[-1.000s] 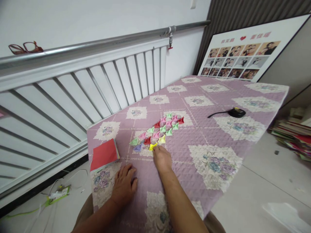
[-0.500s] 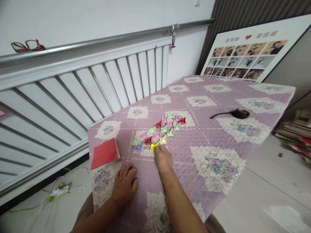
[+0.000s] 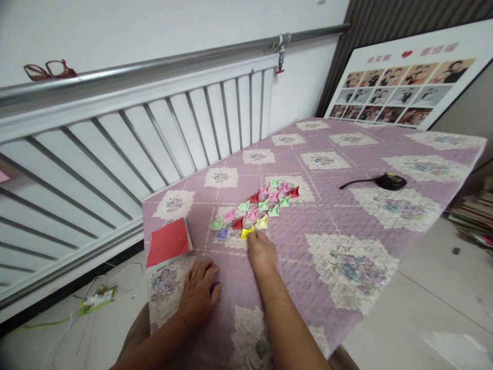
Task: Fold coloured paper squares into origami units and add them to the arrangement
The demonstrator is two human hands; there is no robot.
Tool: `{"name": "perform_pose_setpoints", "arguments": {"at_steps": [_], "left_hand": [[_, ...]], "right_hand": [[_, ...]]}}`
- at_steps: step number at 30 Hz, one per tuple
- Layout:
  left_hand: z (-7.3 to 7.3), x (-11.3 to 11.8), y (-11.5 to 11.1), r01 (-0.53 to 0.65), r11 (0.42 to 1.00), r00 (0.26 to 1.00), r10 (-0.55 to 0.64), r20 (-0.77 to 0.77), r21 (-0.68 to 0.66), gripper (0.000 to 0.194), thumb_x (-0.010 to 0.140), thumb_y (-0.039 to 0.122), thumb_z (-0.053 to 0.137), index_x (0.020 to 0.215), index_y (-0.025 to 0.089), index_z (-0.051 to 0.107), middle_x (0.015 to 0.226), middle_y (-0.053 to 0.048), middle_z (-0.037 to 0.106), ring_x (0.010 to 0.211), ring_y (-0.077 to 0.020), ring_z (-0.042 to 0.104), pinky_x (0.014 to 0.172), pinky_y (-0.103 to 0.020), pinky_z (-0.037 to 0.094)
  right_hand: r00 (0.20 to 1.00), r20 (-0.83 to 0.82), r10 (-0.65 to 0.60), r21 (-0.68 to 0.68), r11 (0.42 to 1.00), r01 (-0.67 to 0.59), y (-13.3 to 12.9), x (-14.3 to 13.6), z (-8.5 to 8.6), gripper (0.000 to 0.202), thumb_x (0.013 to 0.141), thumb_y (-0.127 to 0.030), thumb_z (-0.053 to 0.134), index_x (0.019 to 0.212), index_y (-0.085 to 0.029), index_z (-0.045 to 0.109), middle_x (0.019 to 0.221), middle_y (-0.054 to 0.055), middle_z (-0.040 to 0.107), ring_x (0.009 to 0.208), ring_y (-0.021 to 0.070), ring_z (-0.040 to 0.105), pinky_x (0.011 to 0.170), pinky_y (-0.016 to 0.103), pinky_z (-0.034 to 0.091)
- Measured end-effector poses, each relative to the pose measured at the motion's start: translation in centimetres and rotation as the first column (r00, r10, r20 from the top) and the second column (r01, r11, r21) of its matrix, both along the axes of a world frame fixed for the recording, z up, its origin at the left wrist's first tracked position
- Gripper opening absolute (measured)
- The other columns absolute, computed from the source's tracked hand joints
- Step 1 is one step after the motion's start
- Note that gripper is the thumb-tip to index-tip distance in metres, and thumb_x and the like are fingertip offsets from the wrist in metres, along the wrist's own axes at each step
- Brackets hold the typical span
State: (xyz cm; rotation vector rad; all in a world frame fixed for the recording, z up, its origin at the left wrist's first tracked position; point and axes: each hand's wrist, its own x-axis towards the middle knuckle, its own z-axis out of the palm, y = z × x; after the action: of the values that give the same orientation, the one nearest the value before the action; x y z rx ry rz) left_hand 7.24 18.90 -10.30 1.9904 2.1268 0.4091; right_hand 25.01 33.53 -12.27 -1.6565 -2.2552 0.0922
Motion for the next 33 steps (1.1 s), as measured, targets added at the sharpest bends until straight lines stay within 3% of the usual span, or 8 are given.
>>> {"name": "perform_pose_setpoints", "arguments": {"at_steps": [8,12,17,24,27,33], "left_hand": [[0.0,0.0,0.0,-0.009,1.000,1.000,0.009,-0.001,-0.011,0.037,0.080,0.025,0.052,0.117,0.027,0.057,0.136,-0.005,0.047,0.128,-0.0262,0.036,0.109,-0.047,0.022],[0.3,0.2,0.0,-0.012,1.000,1.000,0.012,0.014,-0.007,0.037,0.081,0.025,0.051,0.118,0.028,0.057,0.136,-0.004,0.047,0.128,-0.0252,0.035,0.110,-0.045,0.021],[0.2,0.2,-0.1,-0.013,1.000,1.000,0.013,0.018,-0.002,0.037,0.082,0.026,0.050,0.118,0.028,0.057,0.136,-0.004,0.047,0.127,-0.0250,0.036,0.110,-0.045,0.021],[0.2,0.2,-0.3,-0.003,0.999,1.000,0.002,0.009,0.040,0.035,0.083,0.026,0.050,0.117,0.026,0.057,0.135,-0.005,0.047,0.127,-0.0262,0.036,0.109,-0.046,0.021],[0.5,0.1,-0.5,0.011,0.997,1.000,-0.011,0.008,0.070,0.032,0.083,0.027,0.051,0.115,0.026,0.057,0.134,-0.005,0.047,0.126,-0.0259,0.035,0.108,-0.045,0.022],[0.9,-0.2,-0.9,0.031,0.997,1.000,-0.031,-0.002,0.075,0.033,0.084,0.029,0.052,0.116,0.024,0.057,0.133,-0.007,0.047,0.125,-0.0272,0.035,0.106,-0.046,0.024]], "right_hand": [[0.994,-0.107,-0.003,-0.010,1.000,0.002,0.1,0.0,-0.4,0.021,0.091,-0.022,0.042,0.093,-0.022,0.064,0.089,0.004,0.059,0.072,0.0141,0.051,0.063,0.025,0.032],[0.973,-0.226,-0.039,0.006,0.999,0.042,0.2,0.1,-0.7,0.023,0.091,-0.024,0.041,0.102,-0.019,0.061,0.095,0.007,0.061,0.080,0.0160,0.055,0.071,0.025,0.037],[0.921,-0.383,-0.069,0.038,0.995,0.091,-0.9,0.9,-0.4,0.025,0.090,-0.025,0.037,0.095,-0.016,0.059,0.091,0.009,0.062,0.088,0.0189,0.057,0.080,0.029,0.043],[0.903,-0.430,0.015,0.082,0.996,0.022,-7.2,1.4,-0.2,0.025,0.089,-0.025,0.040,0.098,-0.017,0.063,0.100,0.011,0.064,0.096,0.0199,0.058,0.090,0.033,0.045],[0.957,-0.290,-0.022,0.070,0.997,0.045,-10.9,0.9,-0.3,0.031,0.089,-0.026,0.041,0.105,-0.016,0.065,0.121,0.013,0.059,0.109,0.0221,0.056,0.097,0.037,0.041],[0.990,0.000,-0.138,-0.060,0.989,0.138,-17.8,-1.2,0.3,0.042,0.089,-0.031,0.041,0.127,-0.025,0.057,0.140,0.005,0.049,0.131,0.0256,0.040,0.106,0.045,0.030]]}}
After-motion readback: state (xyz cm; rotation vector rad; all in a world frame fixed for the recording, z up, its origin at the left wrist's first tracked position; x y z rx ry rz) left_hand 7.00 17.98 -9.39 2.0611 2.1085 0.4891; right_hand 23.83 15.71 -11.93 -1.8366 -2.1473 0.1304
